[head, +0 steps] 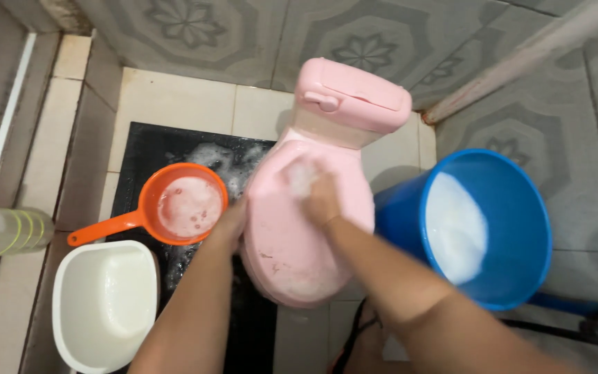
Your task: Cleaning a pink toy training potty with soap and water in a bathroom.
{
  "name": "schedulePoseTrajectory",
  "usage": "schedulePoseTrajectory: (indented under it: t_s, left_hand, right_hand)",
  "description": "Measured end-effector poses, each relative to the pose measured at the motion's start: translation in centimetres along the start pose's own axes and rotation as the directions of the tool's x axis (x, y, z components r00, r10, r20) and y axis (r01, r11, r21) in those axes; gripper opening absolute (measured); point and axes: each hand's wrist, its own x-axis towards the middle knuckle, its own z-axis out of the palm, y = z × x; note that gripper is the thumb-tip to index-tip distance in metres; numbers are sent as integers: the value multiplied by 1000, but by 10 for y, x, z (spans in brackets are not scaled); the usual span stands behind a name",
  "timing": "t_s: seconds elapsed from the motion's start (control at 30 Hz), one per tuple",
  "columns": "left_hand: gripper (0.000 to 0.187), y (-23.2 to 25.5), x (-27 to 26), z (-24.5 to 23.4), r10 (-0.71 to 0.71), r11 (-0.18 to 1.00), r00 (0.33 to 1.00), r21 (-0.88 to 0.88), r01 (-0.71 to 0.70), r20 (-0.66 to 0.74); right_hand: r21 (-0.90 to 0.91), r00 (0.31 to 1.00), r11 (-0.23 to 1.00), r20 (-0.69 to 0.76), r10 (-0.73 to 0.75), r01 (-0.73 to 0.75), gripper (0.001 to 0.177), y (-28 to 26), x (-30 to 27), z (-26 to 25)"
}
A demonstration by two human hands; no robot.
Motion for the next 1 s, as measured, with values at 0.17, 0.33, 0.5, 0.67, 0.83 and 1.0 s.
schedulePoseTrajectory:
  t_s: [0.17,0.33,0.5,0.67,0.83,1.0]
  left_hand:
    - [64,14,-26,77,672,494,725,820,-289,-150]
    - [74,7,-83,90,738,109,674,990,-92,-19]
    - [70,5,-84,87,748,55,664,996,-76,9]
    - [67,1,-71,80,775,63,632,994,-94,11]
    - [70,-3,-56,66,851,65,522,972,-227,65]
    - [67,-5,-80,82,804,95,593,994,-54,-45]
  right_hand:
    - [76,911,925,160,-379,372,55,-30,-106,-23]
    - [-88,890,928,329,-315,361,46,58,-149,-45]
    - [-36,990,998,-134,39,-44,40,98,-61,-57]
    - [19,900,900,25,434,-435,47,110,6,-44]
    - [146,903,892,12,430,-427,53,136,-42,-36]
    - [28,942,951,-135,308,-307,35,149,-70,-29]
